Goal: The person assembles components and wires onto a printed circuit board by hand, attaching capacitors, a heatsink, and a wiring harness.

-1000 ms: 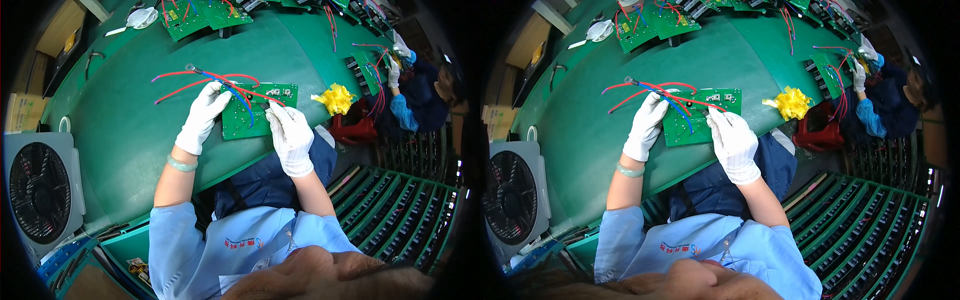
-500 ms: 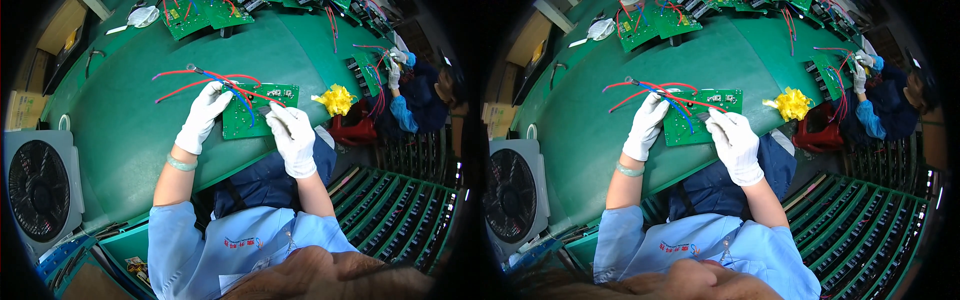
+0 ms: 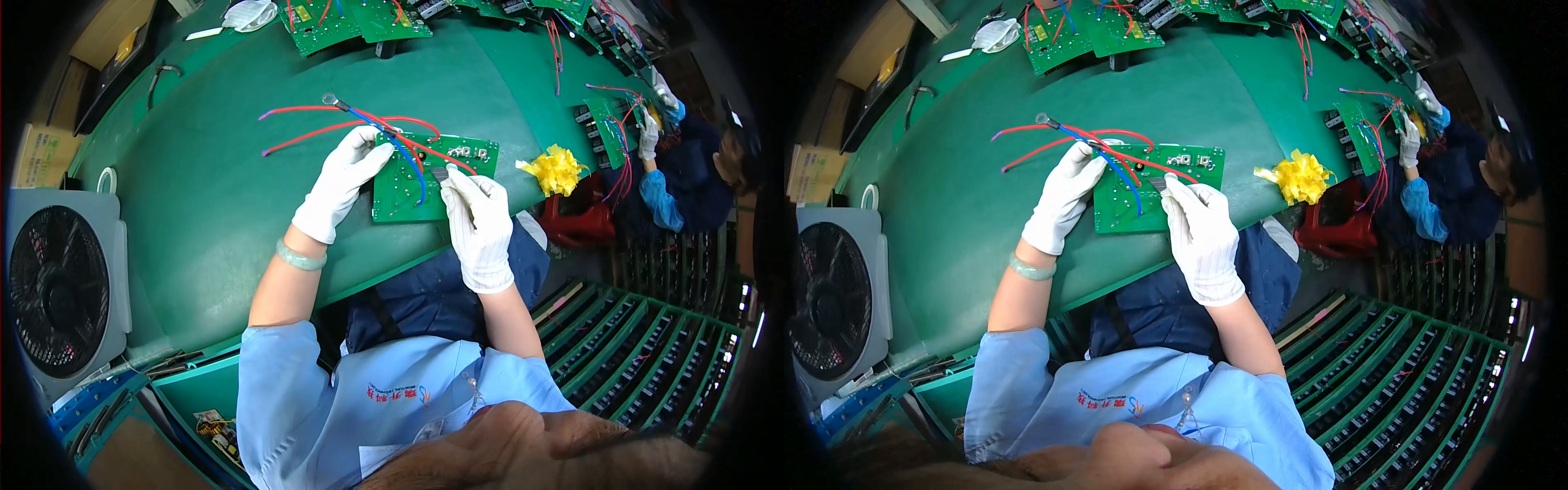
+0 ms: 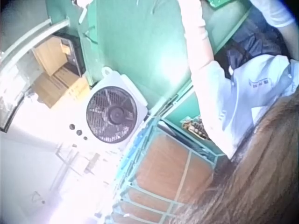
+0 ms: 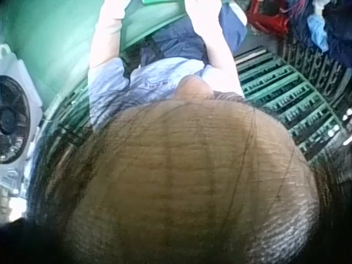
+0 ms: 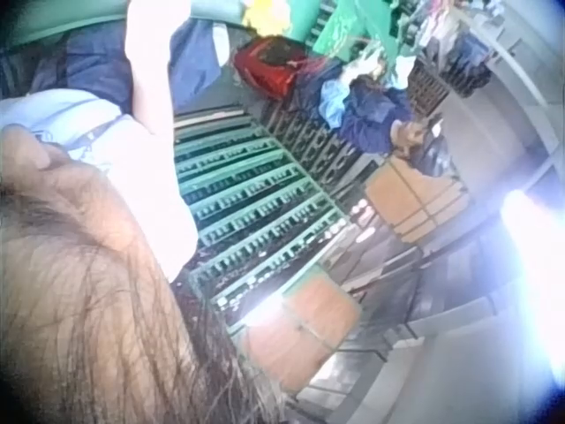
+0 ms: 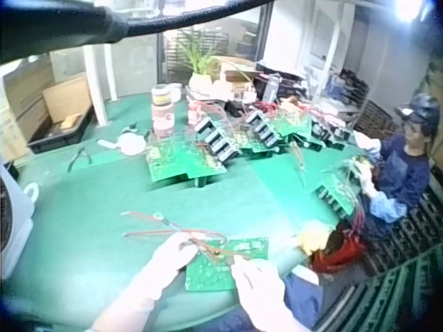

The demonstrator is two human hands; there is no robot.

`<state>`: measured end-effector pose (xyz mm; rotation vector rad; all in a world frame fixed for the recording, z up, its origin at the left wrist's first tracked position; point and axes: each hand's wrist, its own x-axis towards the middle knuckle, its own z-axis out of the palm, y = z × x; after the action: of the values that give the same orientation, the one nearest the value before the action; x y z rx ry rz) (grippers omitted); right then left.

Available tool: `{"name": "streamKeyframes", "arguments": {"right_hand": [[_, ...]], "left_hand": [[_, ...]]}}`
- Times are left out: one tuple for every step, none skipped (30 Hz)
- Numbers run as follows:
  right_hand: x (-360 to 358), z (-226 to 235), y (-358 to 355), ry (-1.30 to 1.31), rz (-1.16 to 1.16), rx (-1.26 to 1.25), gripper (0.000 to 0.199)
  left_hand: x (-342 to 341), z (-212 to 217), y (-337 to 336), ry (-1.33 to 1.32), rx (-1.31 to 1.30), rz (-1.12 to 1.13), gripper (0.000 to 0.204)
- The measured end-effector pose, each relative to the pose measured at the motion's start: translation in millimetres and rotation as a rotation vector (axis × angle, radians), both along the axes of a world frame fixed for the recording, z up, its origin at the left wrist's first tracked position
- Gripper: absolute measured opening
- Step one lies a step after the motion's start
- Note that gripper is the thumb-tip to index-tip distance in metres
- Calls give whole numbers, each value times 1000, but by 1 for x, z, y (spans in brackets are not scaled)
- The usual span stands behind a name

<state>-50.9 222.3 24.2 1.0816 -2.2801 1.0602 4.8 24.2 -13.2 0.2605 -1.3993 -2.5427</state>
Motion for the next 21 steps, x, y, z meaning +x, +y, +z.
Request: {"name": "streamKeyframes", "arguments": {"right_hand": [[0, 0, 0, -9, 20, -2, 29], [0, 0, 0, -18, 39, -4, 29], [1, 0, 0, -17, 45, -1, 29], [1, 1, 0, -22, 36, -12, 30], [0, 0, 0, -32, 26, -28, 30], [0, 0, 0, -31, 32, -22, 31], [-1, -1, 1, -34, 35, -23, 31], [0, 0, 1, -27, 30, -21, 31], [1, 1, 1, -20, 24, -19, 31], [1, 2, 2, -19, 25, -18, 31], [0, 2, 4, -12, 26, 1, 31], [0, 3, 5, -6, 27, 21, 32], [1, 2, 6, -6, 26, 21, 32], [2, 1, 8, -22, 22, 40, 32], [3, 0, 9, -39, 17, 57, 32], [3, 0, 9, -39, 16, 56, 32], [2, 0, 11, -38, 64, 41, 32], [1, 0, 12, -37, 111, 26, 32], [-1, 0, 13, -37, 107, 26, 32], [-3, 0, 13, -50, 116, -3, 31], [-4, 1, 13, -62, 124, -33, 31]], "left_hand": [[0, 0, 0, -12, -8, -17, 21], [0, -1, -1, -25, -15, -35, 22], [0, 0, 0, -25, -13, -29, 22], [0, 2, 1, -30, -14, -22, 22], [0, 3, 2, -40, -19, -16, 22], [0, 2, 2, -43, -20, -12, 22], [0, 1, 2, -46, -26, -14, 22], [0, 1, 1, -45, -29, -16, 22], [0, 0, 0, -43, -28, -15, 22], [0, 0, 0, -32, -20, -19, 22], [0, 0, 0, -20, -12, -24, 22], [0, 1, 0, -19, -11, -24, 22], [1, 2, 0, -15, -18, -11, 21], [0, 3, 1, -10, -26, 3, 21], [0, 2, 1, -10, -27, 2, 21], [1, 1, 0, -16, -26, 2, 21], [0, -1, 1, -22, -23, 1, 21], [0, -1, 1, -21, -22, -2, 21], [-1, 0, 2, -18, -2, -3, 21], [0, 1, 2, -17, 16, -2, 20], [0, 0, 1, -18, 14, -4, 20]]}}
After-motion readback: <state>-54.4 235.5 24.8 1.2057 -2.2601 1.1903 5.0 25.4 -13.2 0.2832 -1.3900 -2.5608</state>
